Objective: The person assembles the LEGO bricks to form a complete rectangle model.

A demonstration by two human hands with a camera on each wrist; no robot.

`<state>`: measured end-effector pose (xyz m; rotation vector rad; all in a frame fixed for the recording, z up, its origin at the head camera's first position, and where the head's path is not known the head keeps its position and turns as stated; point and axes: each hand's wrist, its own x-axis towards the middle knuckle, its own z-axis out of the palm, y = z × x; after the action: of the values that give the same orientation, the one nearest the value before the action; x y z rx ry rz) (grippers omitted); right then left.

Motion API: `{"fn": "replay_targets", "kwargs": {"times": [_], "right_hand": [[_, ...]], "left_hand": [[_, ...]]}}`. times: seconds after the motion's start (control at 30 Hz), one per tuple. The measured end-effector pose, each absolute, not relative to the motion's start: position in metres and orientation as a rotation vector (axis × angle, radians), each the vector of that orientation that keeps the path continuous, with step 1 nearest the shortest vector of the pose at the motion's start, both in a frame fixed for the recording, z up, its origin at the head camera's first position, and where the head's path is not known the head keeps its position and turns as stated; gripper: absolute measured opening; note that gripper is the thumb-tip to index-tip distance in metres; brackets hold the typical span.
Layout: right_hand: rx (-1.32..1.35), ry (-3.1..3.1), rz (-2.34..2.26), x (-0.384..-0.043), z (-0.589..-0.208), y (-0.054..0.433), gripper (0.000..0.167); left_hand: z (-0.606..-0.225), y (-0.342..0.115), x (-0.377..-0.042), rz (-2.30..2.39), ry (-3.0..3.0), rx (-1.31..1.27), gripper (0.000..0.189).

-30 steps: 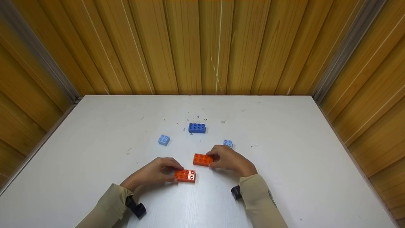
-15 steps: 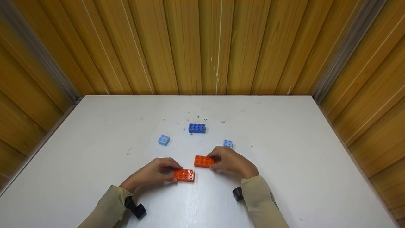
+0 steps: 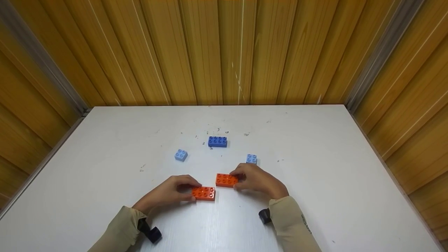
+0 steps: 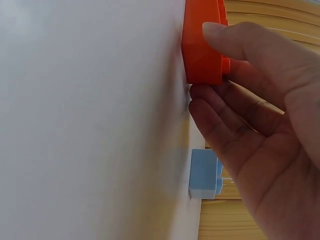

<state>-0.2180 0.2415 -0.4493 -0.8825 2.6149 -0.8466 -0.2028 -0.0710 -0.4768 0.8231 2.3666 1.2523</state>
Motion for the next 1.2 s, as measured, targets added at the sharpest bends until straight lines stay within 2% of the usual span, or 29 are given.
{"fn": "replay_targets", "kwargs": {"times": [0.4,1.2], "right_hand": [[-0.854,2.604,-0.829,-0.2122,-0.4460,0.2425,0.037],[-0.880,2.585,-0.838,-0.2115,-0.4484,0.2459,0.035]], "left_hand": [[-0.4771,-0.0694,-0.2027,1.268,2.368,0.712,0.036],[-0.4850,-0.0676,-0.2019,1.382,2.387,0.681,0.034]]}}
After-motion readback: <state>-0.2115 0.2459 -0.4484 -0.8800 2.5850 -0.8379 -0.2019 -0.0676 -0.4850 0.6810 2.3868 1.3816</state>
